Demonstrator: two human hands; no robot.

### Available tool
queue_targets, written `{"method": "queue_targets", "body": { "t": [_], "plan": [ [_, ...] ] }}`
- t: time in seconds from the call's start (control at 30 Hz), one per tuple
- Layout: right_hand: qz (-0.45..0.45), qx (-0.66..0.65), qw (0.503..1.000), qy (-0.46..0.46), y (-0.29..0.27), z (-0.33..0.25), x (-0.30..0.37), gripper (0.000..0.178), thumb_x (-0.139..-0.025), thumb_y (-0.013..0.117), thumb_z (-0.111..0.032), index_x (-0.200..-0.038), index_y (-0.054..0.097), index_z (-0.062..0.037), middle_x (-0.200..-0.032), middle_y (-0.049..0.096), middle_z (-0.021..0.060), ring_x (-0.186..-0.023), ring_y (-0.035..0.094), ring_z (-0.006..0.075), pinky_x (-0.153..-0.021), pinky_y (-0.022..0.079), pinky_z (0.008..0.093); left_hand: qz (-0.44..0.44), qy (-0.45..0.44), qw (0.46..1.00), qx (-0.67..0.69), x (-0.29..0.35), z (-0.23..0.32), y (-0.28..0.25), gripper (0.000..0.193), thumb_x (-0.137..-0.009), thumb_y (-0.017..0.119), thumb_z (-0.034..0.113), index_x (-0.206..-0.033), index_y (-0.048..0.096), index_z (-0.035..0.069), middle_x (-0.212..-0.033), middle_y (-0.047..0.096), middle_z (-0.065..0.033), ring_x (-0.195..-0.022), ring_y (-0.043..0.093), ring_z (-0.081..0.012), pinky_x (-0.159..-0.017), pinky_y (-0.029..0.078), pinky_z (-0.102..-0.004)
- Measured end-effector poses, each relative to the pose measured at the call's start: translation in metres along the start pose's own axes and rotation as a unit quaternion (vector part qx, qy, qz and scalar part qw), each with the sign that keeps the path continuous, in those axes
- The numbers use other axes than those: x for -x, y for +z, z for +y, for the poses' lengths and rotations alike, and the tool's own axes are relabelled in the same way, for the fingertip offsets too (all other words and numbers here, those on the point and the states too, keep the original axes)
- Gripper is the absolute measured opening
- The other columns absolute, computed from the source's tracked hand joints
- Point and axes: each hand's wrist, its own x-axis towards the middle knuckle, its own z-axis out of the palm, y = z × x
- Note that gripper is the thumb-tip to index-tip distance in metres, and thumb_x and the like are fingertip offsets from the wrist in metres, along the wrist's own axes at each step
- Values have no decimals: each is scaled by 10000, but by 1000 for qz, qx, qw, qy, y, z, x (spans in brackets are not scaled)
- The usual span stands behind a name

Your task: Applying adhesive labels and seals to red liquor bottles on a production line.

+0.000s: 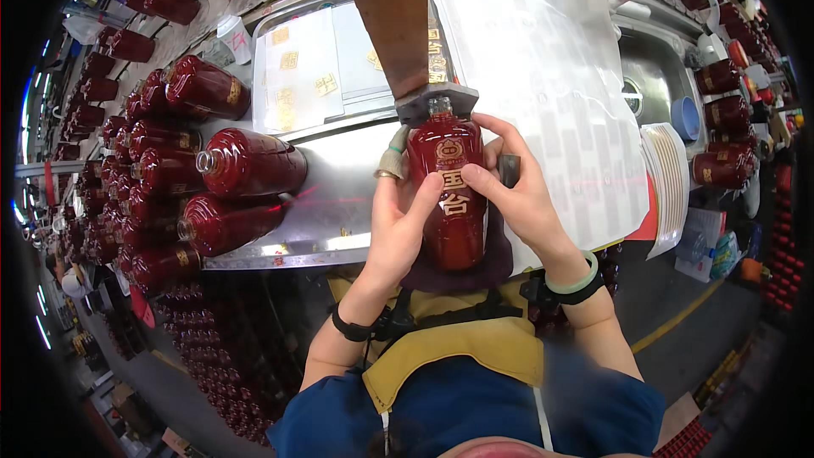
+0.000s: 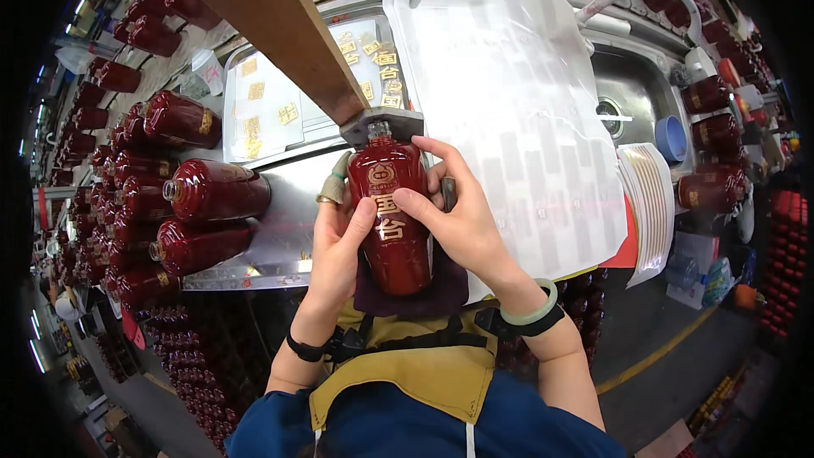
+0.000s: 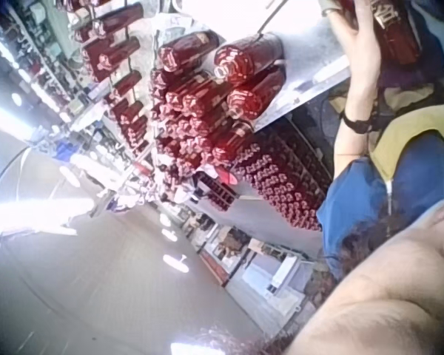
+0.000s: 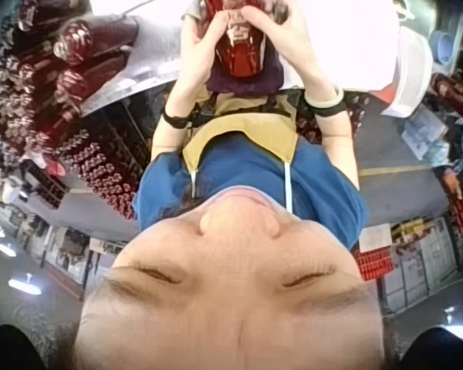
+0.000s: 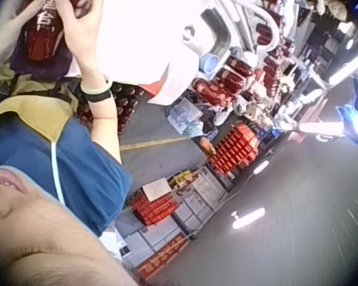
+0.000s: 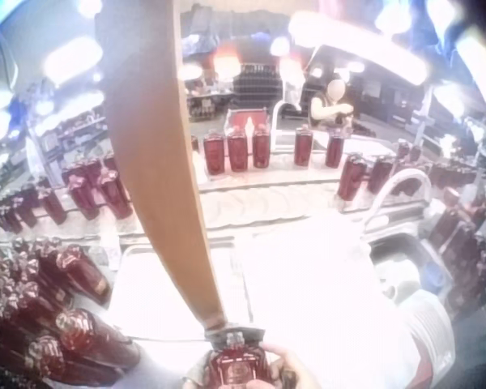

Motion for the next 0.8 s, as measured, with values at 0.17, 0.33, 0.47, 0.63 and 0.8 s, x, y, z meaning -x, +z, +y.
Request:
{"method": "queue_targets", "body": {
  "t": [0.17,0.33,0.47,0.63,0.8],
  "plan": [
    [-6,-7,1000,-5,0,0,0,618,-922,804,-162,-1458,506,-78,-899,417,-56,-781,412,33,-702,374,181,5,1,1000,-2,1,1,1,639,-1056,592,100,-1596,264,-3,-1535,452,-154,-1397,482,-228,-1157,406,-378],
    [-8,1,1000,-10,2,0,0,617,-921,806,-170,-1453,508,-75,-896,415,-57,-780,409,34,-698,369,181,8,1,1000,-6,1,3,2,638,-1057,595,109,-1592,270,-10,-1529,462,-154,-1394,483,-218,-1153,409,-375],
    [1,8,1000,-17,3,1,-1,608,-924,803,-176,-1447,512,-72,-897,415,-56,-777,406,34,-691,364,183,13,11,1000,-19,1,2,3,634,-1056,596,110,-1589,276,-14,-1526,469,-152,-1389,486,-216,-1153,404,-374],
    [4,8,1000,-15,4,2,1,598,-930,795,-180,-1446,513,-66,-889,414,-60,-768,403,31,-685,364,183,13,13,1000,-15,1,0,2,633,-1055,596,107,-1588,279,-19,-1526,473,-147,-1387,488,-218,-1160,392,-376],
    [8,9,1000,-22,4,-2,1,582,-945,778,-187,-1446,511,-58,-869,424,-69,-748,405,24,-671,361,184,19,15,1000,-18,1,-1,3,632,-1051,604,106,-1583,287,-22,-1512,486,-149,-1375,498,-211,-1152,402,-371]
  ]
}}
